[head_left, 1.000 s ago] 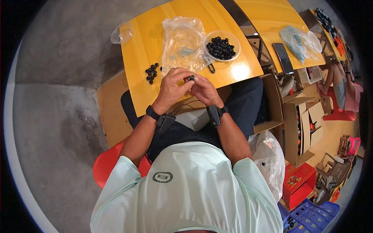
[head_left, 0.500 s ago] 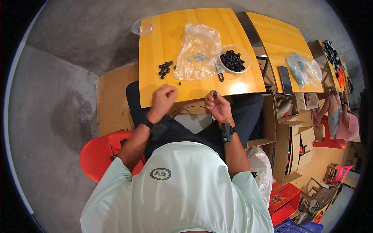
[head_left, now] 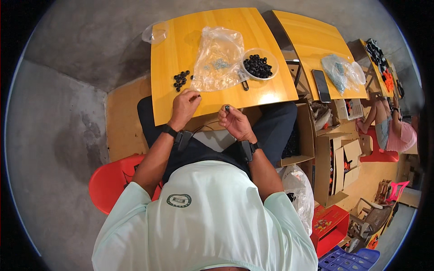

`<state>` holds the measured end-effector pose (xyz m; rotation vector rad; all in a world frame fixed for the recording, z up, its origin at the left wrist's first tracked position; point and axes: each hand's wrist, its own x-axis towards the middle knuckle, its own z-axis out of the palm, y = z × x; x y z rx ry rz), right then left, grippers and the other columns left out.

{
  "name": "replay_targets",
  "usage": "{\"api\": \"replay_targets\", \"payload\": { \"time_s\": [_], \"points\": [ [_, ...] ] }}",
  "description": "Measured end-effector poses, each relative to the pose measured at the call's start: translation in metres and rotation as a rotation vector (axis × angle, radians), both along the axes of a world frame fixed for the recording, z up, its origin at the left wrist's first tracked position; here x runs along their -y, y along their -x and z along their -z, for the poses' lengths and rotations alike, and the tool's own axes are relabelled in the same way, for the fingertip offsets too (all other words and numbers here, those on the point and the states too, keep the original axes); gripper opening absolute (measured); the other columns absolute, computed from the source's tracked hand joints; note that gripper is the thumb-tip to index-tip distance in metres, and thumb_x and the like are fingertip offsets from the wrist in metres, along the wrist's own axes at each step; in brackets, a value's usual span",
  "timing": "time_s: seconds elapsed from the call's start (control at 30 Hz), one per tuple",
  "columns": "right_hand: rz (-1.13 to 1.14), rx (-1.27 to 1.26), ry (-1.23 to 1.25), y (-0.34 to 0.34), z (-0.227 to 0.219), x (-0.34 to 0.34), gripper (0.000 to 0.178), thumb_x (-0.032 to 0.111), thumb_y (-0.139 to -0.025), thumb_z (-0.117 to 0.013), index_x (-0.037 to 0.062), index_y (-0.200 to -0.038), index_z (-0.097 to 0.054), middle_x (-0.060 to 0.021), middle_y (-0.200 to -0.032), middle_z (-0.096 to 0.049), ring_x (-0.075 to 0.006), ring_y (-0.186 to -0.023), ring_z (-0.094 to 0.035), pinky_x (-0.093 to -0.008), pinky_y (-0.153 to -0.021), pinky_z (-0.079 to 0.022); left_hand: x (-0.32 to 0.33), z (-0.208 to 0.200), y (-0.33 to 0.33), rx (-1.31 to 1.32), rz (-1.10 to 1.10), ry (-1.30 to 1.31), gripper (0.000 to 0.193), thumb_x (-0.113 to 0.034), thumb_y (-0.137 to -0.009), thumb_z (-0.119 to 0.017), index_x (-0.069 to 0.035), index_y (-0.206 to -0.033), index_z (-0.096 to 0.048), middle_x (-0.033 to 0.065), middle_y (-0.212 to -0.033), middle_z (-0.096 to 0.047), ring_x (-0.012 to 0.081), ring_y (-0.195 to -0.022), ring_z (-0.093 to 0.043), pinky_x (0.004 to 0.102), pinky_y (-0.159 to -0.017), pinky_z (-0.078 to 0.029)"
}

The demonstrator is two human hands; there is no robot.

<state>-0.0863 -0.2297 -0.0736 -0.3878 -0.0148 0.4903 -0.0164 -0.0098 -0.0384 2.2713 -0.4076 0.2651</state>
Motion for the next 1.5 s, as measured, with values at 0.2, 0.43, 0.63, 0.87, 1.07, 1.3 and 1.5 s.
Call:
{"api": "replay_targets", "payload": {
  "time_s": [0.2,0.43,0.63,0.87,1.07,1.3,1.5],
  "points": [
    [0.006,0.034,0.018,0.005,-0.005,-0.003,0.024,0.030,-0.100,-0.054,0.0066,-0.101,-0.058,-0.0027,-0.087,-0.054,-0.0126,-0.078,-0.049,-0.0272,-0.069,-0.041,0.039,-0.030,0.046,-0.375,0.213,0.379,0.016,0.002,-0.085,-0.065,0.003,-0.101,-0.069,0.0066,-0.080,-0.069,0.0099,-0.072,-0.067,0.0229,-0.065,-0.053],
    [0.046,0.037,0.049,0.008,-0.003,-0.001,0.024,0.031,-0.101,-0.055,0.0067,-0.101,-0.059,-0.0011,-0.088,-0.057,-0.0120,-0.076,-0.051,-0.0275,-0.070,-0.043,0.052,-0.055,0.045,-0.202,0.331,0.210,0.019,0.003,-0.086,-0.064,0.004,-0.103,-0.069,0.0098,-0.088,-0.068,0.0142,-0.075,-0.068,0.0250,-0.066,-0.053],
    [0.042,0.046,0.047,0.007,0.000,-0.001,0.024,0.030,-0.101,-0.055,0.0068,-0.103,-0.059,-0.0014,-0.088,-0.059,-0.0114,-0.078,-0.053,-0.0271,-0.071,-0.044,0.051,-0.058,0.046,-0.137,0.376,0.134,0.021,0.001,-0.085,-0.063,0.002,-0.104,-0.070,0.0133,-0.091,-0.065,0.0258,-0.081,-0.067,0.0315,-0.072,-0.054],
    [0.046,0.062,0.021,0.006,0.002,-0.001,0.024,0.030,-0.101,-0.055,0.0066,-0.106,-0.059,-0.0009,-0.091,-0.060,-0.0112,-0.079,-0.054,-0.0270,-0.072,-0.045,0.052,-0.050,0.048,-0.108,0.360,0.172,0.020,0.001,-0.088,-0.060,0.002,-0.106,-0.069,0.0136,-0.094,-0.063,0.0273,-0.083,-0.066,0.0327,-0.073,-0.053],
    [0.030,0.069,0.011,0.006,-0.001,-0.004,0.024,0.029,-0.102,-0.054,0.0062,-0.106,-0.060,-0.0012,-0.092,-0.059,-0.0108,-0.080,-0.054,-0.0271,-0.072,-0.046,0.054,-0.052,0.044,-0.106,0.318,0.205,0.013,0.000,-0.089,-0.061,0.003,-0.100,-0.068,0.0125,-0.092,-0.065,0.0258,-0.080,-0.067,0.0313,-0.071,-0.053],
    [0.138,-0.012,-0.002,0.005,0.004,-0.006,0.022,0.027,-0.102,-0.055,0.0059,-0.104,-0.060,-0.0015,-0.092,-0.061,-0.0114,-0.080,-0.056,-0.0287,-0.072,-0.048,0.060,-0.041,0.048,-0.109,0.226,0.257,0.012,-0.001,-0.089,-0.063,0.004,-0.098,-0.068,0.0113,-0.090,-0.067,0.0206,-0.077,-0.068,0.0297,-0.068,-0.054],
    [0.157,0.021,0.028,0.004,0.005,-0.008,0.022,0.027,-0.102,-0.055,0.0060,-0.105,-0.061,-0.0018,-0.092,-0.062,-0.0111,-0.079,-0.057,-0.0286,-0.073,-0.048,0.059,-0.041,0.052,-0.035,0.204,0.248,0.010,0.001,-0.087,-0.065,0.003,-0.096,-0.069,0.0112,-0.091,-0.069,0.0186,-0.078,-0.068,0.0286,-0.069,-0.054]
  ]
}}
